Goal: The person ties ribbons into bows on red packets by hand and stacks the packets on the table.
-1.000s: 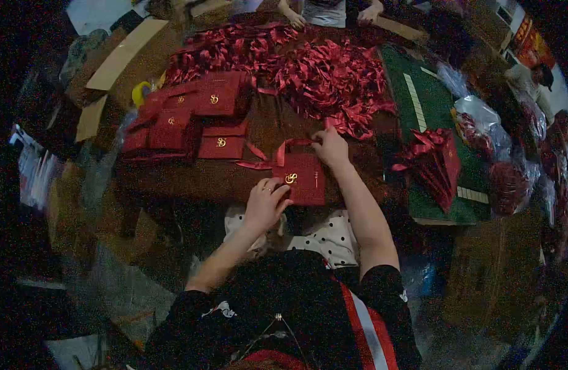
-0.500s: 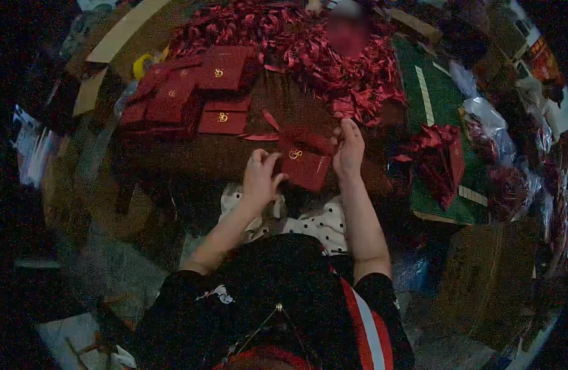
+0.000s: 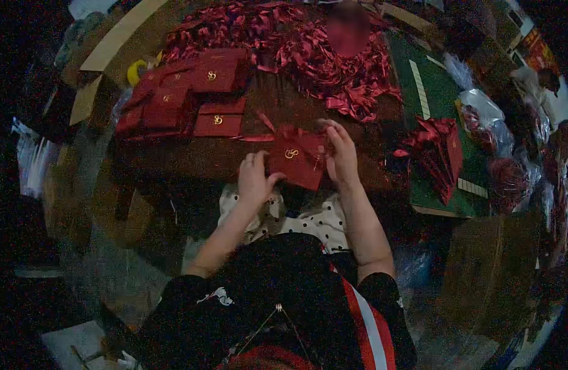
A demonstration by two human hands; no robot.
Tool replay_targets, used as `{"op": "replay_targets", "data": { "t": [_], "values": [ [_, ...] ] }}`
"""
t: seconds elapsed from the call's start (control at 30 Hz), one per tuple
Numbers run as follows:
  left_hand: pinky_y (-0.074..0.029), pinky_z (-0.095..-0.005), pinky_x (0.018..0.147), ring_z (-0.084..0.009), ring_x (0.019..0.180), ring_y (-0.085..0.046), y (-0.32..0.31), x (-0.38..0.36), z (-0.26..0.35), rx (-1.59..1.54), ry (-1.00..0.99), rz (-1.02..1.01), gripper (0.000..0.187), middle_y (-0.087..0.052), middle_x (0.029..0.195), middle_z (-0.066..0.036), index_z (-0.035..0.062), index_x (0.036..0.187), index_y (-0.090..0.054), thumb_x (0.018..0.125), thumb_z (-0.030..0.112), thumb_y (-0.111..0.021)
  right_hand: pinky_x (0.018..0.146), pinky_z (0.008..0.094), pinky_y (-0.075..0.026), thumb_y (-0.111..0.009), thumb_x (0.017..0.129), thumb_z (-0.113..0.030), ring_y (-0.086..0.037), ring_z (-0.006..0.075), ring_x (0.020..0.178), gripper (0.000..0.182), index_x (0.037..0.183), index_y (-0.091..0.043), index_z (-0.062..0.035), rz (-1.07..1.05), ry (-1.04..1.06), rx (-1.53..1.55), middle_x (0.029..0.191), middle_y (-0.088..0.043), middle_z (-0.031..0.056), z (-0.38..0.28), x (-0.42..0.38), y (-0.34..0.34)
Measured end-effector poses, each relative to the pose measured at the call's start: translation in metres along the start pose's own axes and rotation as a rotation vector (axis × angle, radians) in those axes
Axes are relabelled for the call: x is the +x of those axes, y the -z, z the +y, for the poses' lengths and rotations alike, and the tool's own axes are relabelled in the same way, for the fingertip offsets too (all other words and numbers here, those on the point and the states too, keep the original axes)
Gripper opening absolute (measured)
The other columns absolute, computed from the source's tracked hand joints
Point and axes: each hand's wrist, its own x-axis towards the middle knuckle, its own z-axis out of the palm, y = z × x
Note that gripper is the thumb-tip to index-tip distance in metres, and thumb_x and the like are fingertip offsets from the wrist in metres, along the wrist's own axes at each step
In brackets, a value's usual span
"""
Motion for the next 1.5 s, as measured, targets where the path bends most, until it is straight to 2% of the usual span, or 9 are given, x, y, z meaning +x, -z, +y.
{"op": "replay_targets", "data": {
  "t": [0.3, 0.4, 0.5, 0.63, 0.87, 1.03, 1.13, 1.4, 1.5],
  "values": [
    [-0.044, -0.0473, 0.090, -0.0389, 0.104, -0.052, -0.003, -0.005, 0.003, -0.066, -0.031, 0.137, 0.061, -0.052, 0.114, -0.019, 0.0050, 0.123, -0.054, 0.074, 0.027, -0.082, 0.088, 0.0269, -0.047, -0.055, 0.102, -0.012, -0.059, 0.0124, 0.106, 0.028, 0.127, -0.061, -0.0035, 0.011, 0.214, -0.182, 0.117, -0.064, 0.0023, 0.003, -0.001, 0.005],
    [-0.043, -0.0472, 0.092, -0.0388, 0.105, -0.050, -0.003, -0.007, 0.006, -0.100, -0.051, 0.158, 0.059, -0.053, 0.114, -0.019, 0.0049, 0.125, -0.053, 0.076, 0.024, -0.080, 0.093, 0.0265, -0.043, -0.055, 0.101, -0.009, -0.059, 0.0146, 0.108, 0.022, 0.120, -0.065, -0.0023, -0.089, 0.369, -0.479, 0.113, -0.064, 0.0027, 0.003, -0.014, -0.008],
    [-0.043, -0.0469, 0.092, -0.0383, 0.104, -0.051, -0.003, -0.009, 0.010, -0.101, -0.041, 0.175, 0.060, -0.055, 0.110, -0.018, 0.0049, 0.125, -0.052, 0.075, 0.024, -0.080, 0.086, 0.0309, -0.048, -0.062, 0.093, -0.007, -0.062, 0.0237, 0.095, 0.024, 0.117, -0.066, -0.0052, -0.236, 0.628, -1.199, 0.101, -0.065, 0.0101, 0.003, -0.023, -0.028],
    [-0.044, -0.0449, 0.087, -0.0345, 0.098, -0.055, -0.001, -0.002, 0.008, -0.138, 0.137, 0.052, 0.055, -0.058, 0.101, -0.014, 0.0054, 0.114, -0.055, 0.070, 0.021, -0.085, 0.079, 0.0367, -0.052, -0.074, 0.080, -0.012, -0.065, 0.0263, 0.090, 0.014, 0.093, -0.071, -0.0077, -0.238, 0.543, -1.330, 0.093, -0.070, 0.0083, 0.038, -0.027, -0.031],
    [-0.046, -0.0438, 0.083, -0.0319, 0.092, -0.058, -0.007, 0.001, -0.003, -0.229, 0.108, 0.113, 0.047, -0.059, 0.091, -0.010, 0.0063, 0.104, -0.057, 0.067, 0.015, -0.084, 0.079, 0.0443, -0.051, -0.071, 0.083, -0.016, -0.060, 0.0311, 0.092, 0.014, 0.096, -0.068, -0.0095, -0.349, 0.535, -1.484, 0.095, -0.065, 0.0080, 0.061, -0.019, -0.029],
    [-0.048, -0.0453, 0.088, -0.0346, 0.106, -0.059, -0.006, 0.000, -0.001, -0.171, 0.165, 0.029, 0.054, -0.062, 0.113, -0.014, 0.0070, 0.121, -0.058, 0.074, 0.013, -0.083, 0.082, 0.0464, -0.047, -0.072, 0.079, -0.011, -0.057, 0.0358, 0.092, 0.018, 0.095, -0.065, -0.0056, -0.442, 0.623, -1.423, 0.094, -0.062, 0.0133, 0.065, -0.016, -0.031],
    [-0.047, -0.0457, 0.088, -0.0356, 0.105, -0.059, -0.010, -0.004, -0.004, -0.218, 0.109, 0.101, 0.052, -0.063, 0.110, -0.015, 0.0059, 0.118, -0.059, 0.073, 0.014, -0.082, 0.082, 0.0441, -0.048, -0.072, 0.078, -0.012, -0.059, 0.0341, 0.095, 0.017, 0.093, -0.065, -0.0070, -0.455, 0.588, -1.459, 0.093, -0.064, 0.0113, 0.062, -0.014, -0.033],
    [-0.044, -0.0464, 0.092, -0.0377, 0.106, -0.055, -0.018, -0.008, -0.006, -0.318, -0.032, 0.176, 0.050, -0.059, 0.109, -0.017, 0.0046, 0.118, -0.057, 0.072, 0.006, -0.077, 0.076, 0.0456, -0.051, -0.068, 0.073, -0.014, -0.064, 0.0359, 0.085, 0.016, 0.085, -0.066, -0.0037, -0.460, 0.430, -1.496, 0.083, -0.066, 0.0158, 0.056, -0.005, -0.049],
    [-0.046, -0.0456, 0.088, -0.0366, 0.102, -0.056, -0.019, -0.008, -0.003, -0.292, 0.017, 0.191, 0.049, -0.058, 0.105, -0.016, 0.0038, 0.115, -0.057, 0.070, 0.002, -0.076, 0.078, 0.0474, -0.053, -0.070, 0.071, -0.015, -0.067, 0.0364, 0.085, 0.020, 0.087, -0.066, -0.0027, -0.450, 0.153, -1.412, 0.085, -0.068, 0.0166, 0.052, -0.001, -0.052]
  ]
}}
